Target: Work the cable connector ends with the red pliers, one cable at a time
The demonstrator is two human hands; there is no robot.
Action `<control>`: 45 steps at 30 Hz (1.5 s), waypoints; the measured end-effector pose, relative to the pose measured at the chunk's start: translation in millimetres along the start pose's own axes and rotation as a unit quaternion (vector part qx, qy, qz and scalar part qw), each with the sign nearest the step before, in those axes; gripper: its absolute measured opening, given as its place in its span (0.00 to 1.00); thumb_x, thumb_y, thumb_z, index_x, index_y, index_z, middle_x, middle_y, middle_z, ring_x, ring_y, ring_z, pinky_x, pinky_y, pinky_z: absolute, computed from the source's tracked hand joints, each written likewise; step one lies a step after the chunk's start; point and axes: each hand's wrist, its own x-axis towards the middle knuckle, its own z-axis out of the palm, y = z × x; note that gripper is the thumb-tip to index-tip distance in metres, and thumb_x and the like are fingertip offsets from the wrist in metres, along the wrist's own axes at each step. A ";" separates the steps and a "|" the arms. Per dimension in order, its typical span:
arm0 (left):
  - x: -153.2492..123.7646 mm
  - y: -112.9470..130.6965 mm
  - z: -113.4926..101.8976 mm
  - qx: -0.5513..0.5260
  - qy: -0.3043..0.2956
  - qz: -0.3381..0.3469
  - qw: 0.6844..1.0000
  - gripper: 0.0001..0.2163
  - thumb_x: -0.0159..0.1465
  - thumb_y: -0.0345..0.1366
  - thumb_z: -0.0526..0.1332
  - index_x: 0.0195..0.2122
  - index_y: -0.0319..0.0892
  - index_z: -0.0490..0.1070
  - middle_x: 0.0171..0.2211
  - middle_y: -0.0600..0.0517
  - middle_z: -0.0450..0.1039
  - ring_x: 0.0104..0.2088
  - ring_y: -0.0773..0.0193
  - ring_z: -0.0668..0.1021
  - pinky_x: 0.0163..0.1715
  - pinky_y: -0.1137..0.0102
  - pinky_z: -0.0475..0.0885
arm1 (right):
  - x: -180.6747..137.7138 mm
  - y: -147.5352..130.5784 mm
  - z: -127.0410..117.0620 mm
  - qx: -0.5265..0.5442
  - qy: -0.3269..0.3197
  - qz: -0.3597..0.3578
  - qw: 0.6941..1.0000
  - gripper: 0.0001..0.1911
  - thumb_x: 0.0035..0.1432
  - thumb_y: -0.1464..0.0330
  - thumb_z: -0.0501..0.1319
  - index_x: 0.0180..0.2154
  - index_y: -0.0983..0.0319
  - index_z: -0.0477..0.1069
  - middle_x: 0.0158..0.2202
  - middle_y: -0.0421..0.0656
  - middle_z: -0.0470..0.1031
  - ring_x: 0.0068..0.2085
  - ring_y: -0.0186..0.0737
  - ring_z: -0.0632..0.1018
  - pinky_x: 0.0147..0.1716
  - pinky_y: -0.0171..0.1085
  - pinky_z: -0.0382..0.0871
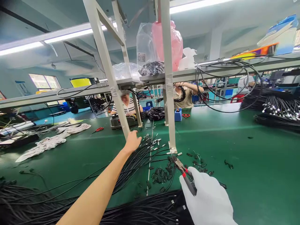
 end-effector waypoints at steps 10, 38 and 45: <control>-22.4 -10.3 50.5 0.114 -0.173 -0.010 0.978 0.15 0.68 0.40 0.61 0.54 0.42 0.70 0.53 0.45 0.71 0.48 0.55 0.77 0.46 0.56 0.76 | -0.1 -5.8 -2.5 0.015 0.015 0.025 0.999 0.18 0.65 0.55 0.51 0.44 0.55 0.74 0.35 0.44 0.79 0.37 0.48 0.78 0.32 0.43 0.69; -178.7 29.1 -25.1 -0.407 -0.164 -0.070 0.896 0.15 0.61 0.49 0.61 0.34 0.40 0.68 0.18 0.64 0.49 0.17 0.74 0.51 0.17 0.75 0.48 | -4.8 2.0 21.6 -0.016 0.205 -0.210 0.956 0.19 0.63 0.58 0.55 0.47 0.65 0.72 0.36 0.49 0.78 0.34 0.47 0.77 0.31 0.43 0.67; -213.5 -15.7 -1.6 -0.484 -0.163 -0.116 0.852 0.28 0.54 0.61 0.64 0.40 0.39 0.69 0.17 0.65 0.50 0.16 0.75 0.48 0.16 0.74 0.45 | -13.6 -12.2 14.6 -0.054 0.213 -0.304 0.927 0.20 0.62 0.60 0.58 0.48 0.69 0.71 0.35 0.50 0.76 0.36 0.50 0.75 0.36 0.46 0.66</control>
